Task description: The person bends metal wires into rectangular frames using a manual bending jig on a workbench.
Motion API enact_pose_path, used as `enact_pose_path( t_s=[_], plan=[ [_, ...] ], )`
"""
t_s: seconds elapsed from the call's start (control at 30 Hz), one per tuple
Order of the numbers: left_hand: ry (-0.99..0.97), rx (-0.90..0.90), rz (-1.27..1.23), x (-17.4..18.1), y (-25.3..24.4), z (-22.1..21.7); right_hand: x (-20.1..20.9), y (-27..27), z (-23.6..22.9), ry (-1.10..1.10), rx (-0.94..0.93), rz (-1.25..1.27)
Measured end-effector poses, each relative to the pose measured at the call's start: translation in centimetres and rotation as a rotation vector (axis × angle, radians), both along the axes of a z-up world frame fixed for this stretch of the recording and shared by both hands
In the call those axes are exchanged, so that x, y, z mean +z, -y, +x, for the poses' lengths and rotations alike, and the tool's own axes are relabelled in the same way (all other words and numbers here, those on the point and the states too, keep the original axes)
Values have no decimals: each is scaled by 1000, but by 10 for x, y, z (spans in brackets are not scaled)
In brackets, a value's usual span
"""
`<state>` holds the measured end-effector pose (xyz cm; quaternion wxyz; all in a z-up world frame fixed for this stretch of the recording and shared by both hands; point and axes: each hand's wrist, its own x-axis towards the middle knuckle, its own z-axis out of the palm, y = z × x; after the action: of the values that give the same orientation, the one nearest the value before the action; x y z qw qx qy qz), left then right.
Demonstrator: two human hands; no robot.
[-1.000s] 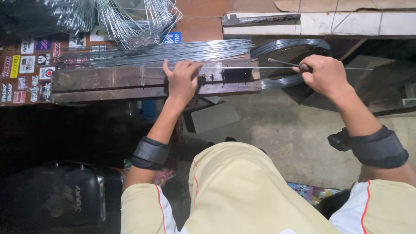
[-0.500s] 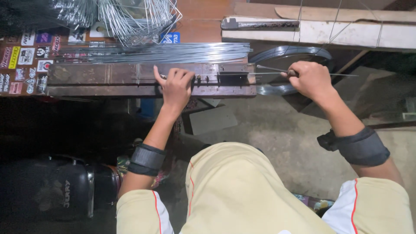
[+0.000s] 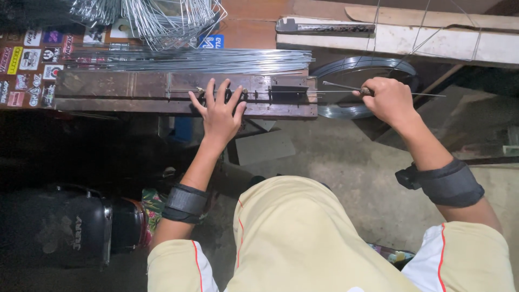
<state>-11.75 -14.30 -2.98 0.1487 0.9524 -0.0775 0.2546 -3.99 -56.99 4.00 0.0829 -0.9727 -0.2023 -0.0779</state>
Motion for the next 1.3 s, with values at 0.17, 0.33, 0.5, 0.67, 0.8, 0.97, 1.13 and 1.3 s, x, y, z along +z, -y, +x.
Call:
enact_pose_path(
  t_s=[0.17, 0.33, 0.5, 0.67, 0.8, 0.97, 1.13, 1.3],
  plan=[
    [-111, 23, -3, -8, 5, -1, -6, 7, 4, -24, 5, 12],
    [-155, 37, -39, -12, 8, -3, -5, 9, 2, -52, 6, 24],
    [-172, 37, -46, -14, 9, -3, -9, 12, 4, -54, -6, 8],
    [-171, 39, -40, -17, 8, -3, -13, 16, 5, -48, 13, 12],
    [-173, 43, -20, -19, 8, 0, -11, 14, 6, -57, -7, 4],
    [-167, 44, -18, -22, 8, 0, -12, 19, 4, -49, -5, 14],
    [-175, 43, -27, -18, 9, -2, -13, 20, 5, -43, 8, 8],
    [-180, 41, -24, -22, 7, -1, -13, 23, 8, -2, 75, 6]
  ],
)
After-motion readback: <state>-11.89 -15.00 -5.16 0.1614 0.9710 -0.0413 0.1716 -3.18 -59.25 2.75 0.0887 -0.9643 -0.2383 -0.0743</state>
